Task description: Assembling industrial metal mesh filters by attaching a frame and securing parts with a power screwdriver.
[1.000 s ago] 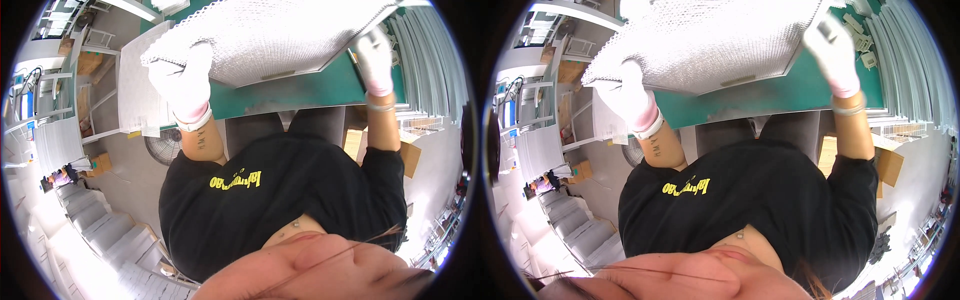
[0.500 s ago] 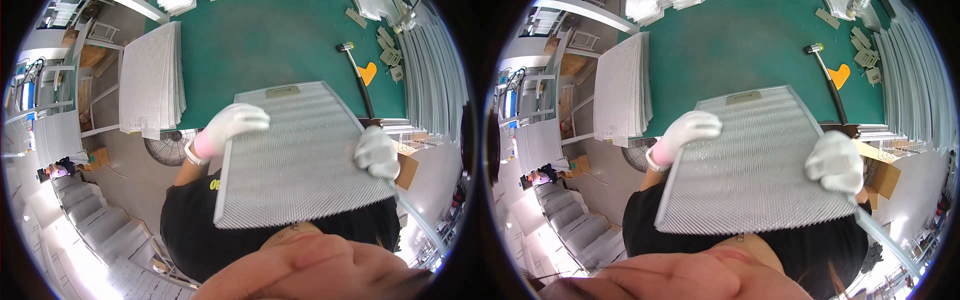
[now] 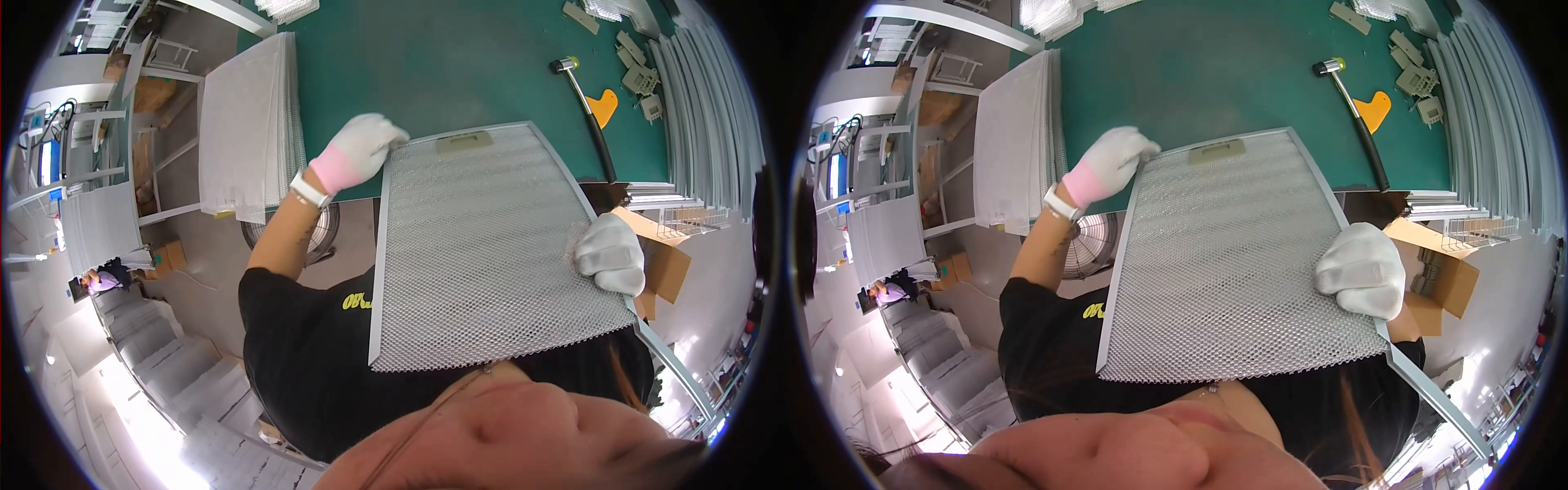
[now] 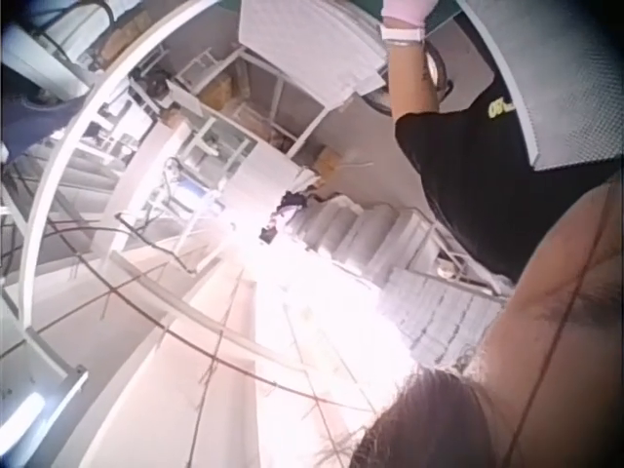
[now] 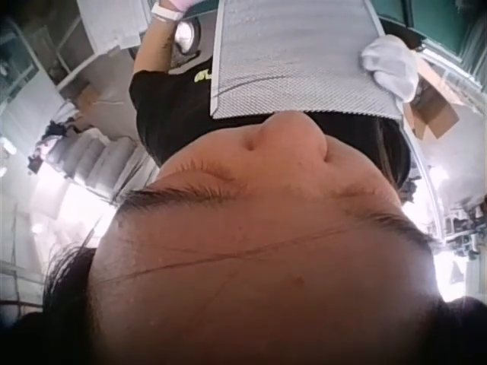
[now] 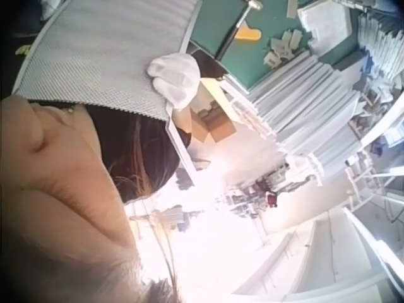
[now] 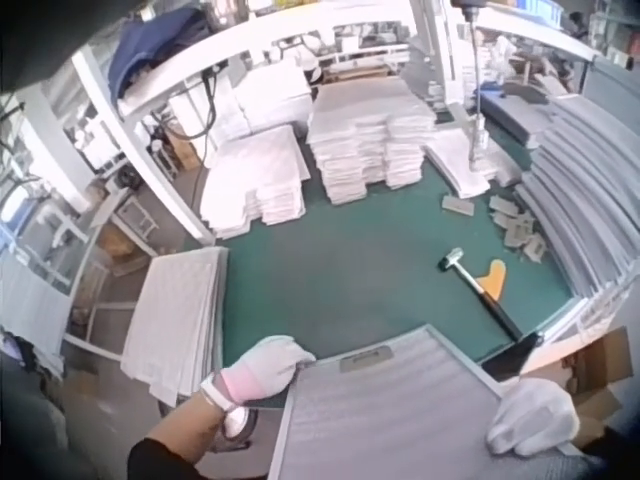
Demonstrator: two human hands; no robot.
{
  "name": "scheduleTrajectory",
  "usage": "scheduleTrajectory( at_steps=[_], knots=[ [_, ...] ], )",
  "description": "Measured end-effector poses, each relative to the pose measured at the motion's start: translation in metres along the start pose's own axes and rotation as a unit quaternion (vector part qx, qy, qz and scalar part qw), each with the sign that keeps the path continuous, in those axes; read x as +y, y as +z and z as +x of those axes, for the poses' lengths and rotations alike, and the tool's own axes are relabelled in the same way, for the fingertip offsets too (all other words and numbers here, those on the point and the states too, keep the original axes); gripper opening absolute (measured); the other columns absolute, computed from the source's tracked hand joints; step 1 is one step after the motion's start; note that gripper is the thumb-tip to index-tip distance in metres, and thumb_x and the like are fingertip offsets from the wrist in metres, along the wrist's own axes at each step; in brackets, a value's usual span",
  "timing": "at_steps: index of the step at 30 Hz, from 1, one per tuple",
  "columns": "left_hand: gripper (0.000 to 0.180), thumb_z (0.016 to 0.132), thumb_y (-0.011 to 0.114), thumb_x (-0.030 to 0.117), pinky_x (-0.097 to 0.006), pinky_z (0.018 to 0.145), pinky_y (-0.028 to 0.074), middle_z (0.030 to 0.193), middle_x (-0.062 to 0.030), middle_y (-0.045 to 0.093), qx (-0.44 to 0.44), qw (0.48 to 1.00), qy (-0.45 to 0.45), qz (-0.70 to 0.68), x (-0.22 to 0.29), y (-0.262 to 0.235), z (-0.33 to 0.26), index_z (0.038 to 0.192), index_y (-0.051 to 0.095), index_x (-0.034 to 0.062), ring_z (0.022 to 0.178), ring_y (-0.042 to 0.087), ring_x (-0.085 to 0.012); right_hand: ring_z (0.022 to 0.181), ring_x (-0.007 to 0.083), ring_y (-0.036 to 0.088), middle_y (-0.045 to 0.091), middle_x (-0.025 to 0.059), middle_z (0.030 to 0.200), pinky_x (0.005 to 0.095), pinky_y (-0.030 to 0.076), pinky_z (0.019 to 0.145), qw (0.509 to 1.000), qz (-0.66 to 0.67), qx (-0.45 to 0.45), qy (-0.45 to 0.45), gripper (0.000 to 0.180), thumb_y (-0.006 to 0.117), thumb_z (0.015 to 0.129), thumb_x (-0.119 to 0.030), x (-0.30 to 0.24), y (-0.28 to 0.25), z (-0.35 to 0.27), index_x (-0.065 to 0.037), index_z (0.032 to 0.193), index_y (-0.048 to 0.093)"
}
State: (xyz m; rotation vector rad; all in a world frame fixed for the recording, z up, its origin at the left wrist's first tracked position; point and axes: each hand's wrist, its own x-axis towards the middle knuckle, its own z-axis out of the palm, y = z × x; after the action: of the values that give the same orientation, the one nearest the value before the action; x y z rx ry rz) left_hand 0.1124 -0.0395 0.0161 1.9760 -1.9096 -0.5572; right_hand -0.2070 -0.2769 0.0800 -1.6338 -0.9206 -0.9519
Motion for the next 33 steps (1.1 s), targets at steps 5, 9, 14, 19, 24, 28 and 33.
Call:
scheduleTrajectory(
  at_steps=[5, 9, 14, 19, 24, 28, 33],
  knots=[
    [0.063, 0.103, 0.044, 0.043, -0.045, 0.12, 0.024, 0.154, -0.02, 0.039, -0.105, 0.969, 0.137, -0.175, 0.029, 0.033, 0.086, 0.148, 0.039, -0.0007, 0.146, 0.03, -0.0369, 0.04, 0.0142, 0.049, 0.053, 0.0132, 0.057, 0.0256, 0.031, 0.032, 0.998, 0.036, 0.038, -0.019, 0.023, 0.05, 0.047, -0.026, 0.01, 0.008, 0.008, -0.012, 0.048, 0.032],
    [0.062, 0.103, 0.042, 0.04, -0.044, 0.122, 0.02, 0.158, -0.0188, 0.033, -0.148, 0.962, 0.138, -0.181, 0.04, 0.058, 0.137, 0.151, 0.035, 0.0004, 0.149, 0.025, -0.0348, 0.045, 0.0125, 0.054, 0.058, 0.0157, 0.089, 0.0242, 0.038, 0.033, 0.999, 0.046, -0.029, 0.007, 0.015, 0.058, 0.087, -0.012, 0.003, -0.012, 0.0, -0.004, 0.084, 0.046],
    [0.055, 0.1, 0.046, 0.039, -0.041, 0.115, 0.034, 0.143, -0.0192, 0.051, -0.097, 0.965, 0.093, -0.224, 0.036, 0.046, 0.113, 0.139, 0.05, -0.0002, 0.134, 0.046, -0.0321, 0.042, 0.014, 0.048, 0.052, 0.013, 0.059, 0.0265, 0.029, 0.033, 0.992, 0.063, -0.105, -0.012, 0.019, 0.045, 0.045, -0.026, 0.017, -0.014, 0.033, -0.012, 0.049, 0.033],
    [0.052, 0.099, 0.048, 0.037, -0.041, 0.103, 0.046, 0.121, -0.0186, 0.066, -0.099, 0.983, -0.024, -0.152, 0.053, -0.001, 0.085, 0.131, 0.057, -0.0022, 0.114, 0.062, -0.0298, 0.066, 0.0202, 0.057, 0.058, 0.0142, 0.075, 0.0277, 0.04, 0.048, 0.998, 0.023, -0.06, 0.029, 0.019, 0.046, 0.073, -0.024, -0.002, -0.012, 0.003, -0.006, 0.07, 0.045],
    [0.051, 0.094, 0.06, 0.037, -0.04, 0.087, 0.052, 0.104, -0.0232, 0.068, 0.095, 0.819, 0.197, -0.53, 0.076, -0.064, 0.003, 0.119, 0.063, -0.0077, 0.101, 0.066, -0.0297, 0.071, 0.0238, 0.06, 0.064, 0.0124, 0.082, 0.0349, 0.046, 0.06, 0.993, -0.065, -0.042, 0.084, 0.041, 0.057, 0.098, -0.033, 0.04, -0.047, 0.028, -0.004, 0.07, 0.055],
    [0.031, 0.085, 0.071, 0.023, -0.034, 0.046, 0.043, 0.054, -0.0128, 0.057, 0.544, 0.738, 0.271, -0.294, 0.117, -0.079, -0.014, 0.078, 0.057, -0.0034, 0.048, 0.057, -0.0218, 0.068, 0.0235, 0.056, 0.061, 0.0105, 0.077, 0.0352, 0.043, 0.057, 0.969, -0.128, 0.104, 0.182, 0.041, 0.06, 0.098, -0.037, 0.052, -0.016, 0.103, 0.0, 0.082, 0.058],
    [0.03, 0.094, 0.069, 0.024, -0.03, 0.047, 0.036, 0.065, -0.0111, 0.056, 0.506, 0.811, 0.243, -0.162, 0.131, -0.087, 0.01, 0.083, 0.054, 0.001, 0.053, 0.051, -0.0193, 0.058, 0.0209, 0.052, 0.054, 0.0097, 0.064, 0.0328, 0.033, 0.05, 0.951, -0.151, 0.188, 0.195, 0.054, 0.061, 0.096, -0.046, 0.055, -0.024, 0.074, -0.001, 0.068, 0.052]
  ],
)
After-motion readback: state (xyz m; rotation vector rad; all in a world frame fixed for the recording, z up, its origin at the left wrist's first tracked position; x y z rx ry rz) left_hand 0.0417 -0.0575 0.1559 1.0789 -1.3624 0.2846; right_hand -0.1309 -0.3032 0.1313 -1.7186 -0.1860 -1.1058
